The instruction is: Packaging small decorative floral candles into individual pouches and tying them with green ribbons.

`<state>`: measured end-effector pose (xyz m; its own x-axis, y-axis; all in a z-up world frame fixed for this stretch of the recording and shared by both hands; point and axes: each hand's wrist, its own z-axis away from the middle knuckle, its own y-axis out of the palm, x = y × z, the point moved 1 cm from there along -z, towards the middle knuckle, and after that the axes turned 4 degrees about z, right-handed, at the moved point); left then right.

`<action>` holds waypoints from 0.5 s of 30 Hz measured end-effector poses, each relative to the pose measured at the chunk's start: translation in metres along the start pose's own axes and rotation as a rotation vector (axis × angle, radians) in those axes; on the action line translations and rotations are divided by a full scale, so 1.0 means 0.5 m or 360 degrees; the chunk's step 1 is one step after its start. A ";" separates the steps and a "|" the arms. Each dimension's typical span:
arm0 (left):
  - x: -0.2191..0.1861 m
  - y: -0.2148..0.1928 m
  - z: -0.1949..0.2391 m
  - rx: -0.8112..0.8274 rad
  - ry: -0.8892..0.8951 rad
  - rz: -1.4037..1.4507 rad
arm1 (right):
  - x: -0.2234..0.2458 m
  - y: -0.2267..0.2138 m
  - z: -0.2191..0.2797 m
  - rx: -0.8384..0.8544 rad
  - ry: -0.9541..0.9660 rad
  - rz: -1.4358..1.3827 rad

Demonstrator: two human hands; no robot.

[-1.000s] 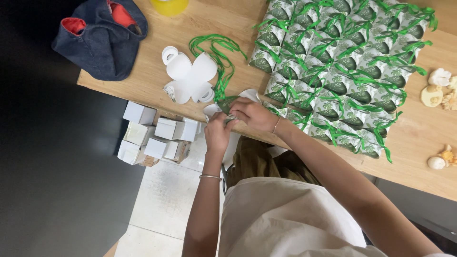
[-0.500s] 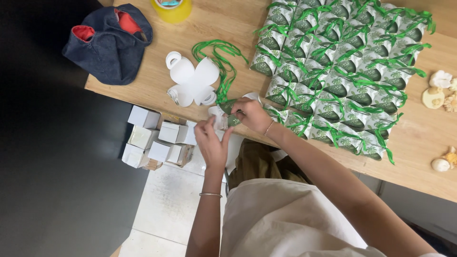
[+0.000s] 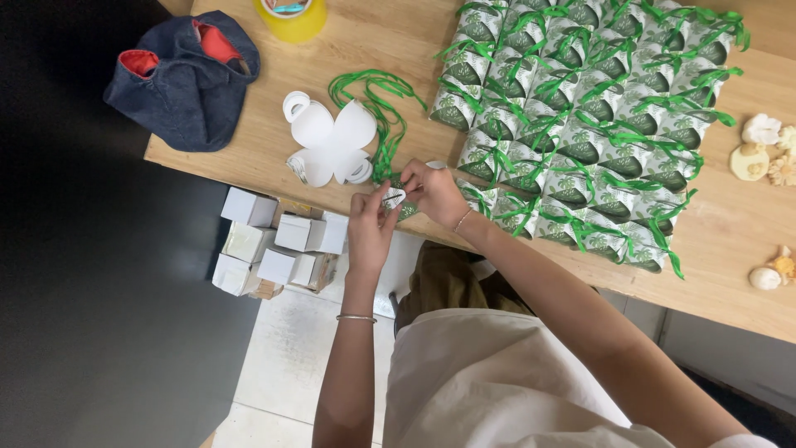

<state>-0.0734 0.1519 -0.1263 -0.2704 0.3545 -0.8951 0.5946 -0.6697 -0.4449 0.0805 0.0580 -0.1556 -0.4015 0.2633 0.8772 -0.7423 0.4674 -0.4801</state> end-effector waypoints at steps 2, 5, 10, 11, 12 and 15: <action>0.003 0.006 -0.001 0.0013 0.0022 -0.0030 | -0.005 0.001 0.002 -0.0018 0.0017 -0.0008; 0.001 0.005 -0.004 0.0041 0.0055 -0.0078 | -0.012 0.004 0.000 -0.0054 0.0042 -0.0013; -0.011 0.003 -0.007 0.0087 0.0062 -0.0129 | -0.010 0.007 -0.003 -0.0121 0.0060 0.0005; -0.014 0.003 -0.007 0.0092 0.0056 -0.0141 | -0.013 0.009 -0.004 -0.0143 0.0073 0.0018; -0.018 0.005 -0.006 0.0098 0.0050 -0.0150 | -0.016 0.010 -0.004 -0.0165 0.0088 0.0033; -0.012 0.016 -0.008 0.0084 0.0083 -0.0180 | -0.037 0.021 -0.004 -0.0185 0.0121 0.0006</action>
<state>-0.0641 0.1472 -0.1244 -0.2926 0.4623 -0.8371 0.5215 -0.6566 -0.5449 0.0811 0.0599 -0.1768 -0.3588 0.3265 0.8745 -0.6721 0.5597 -0.4847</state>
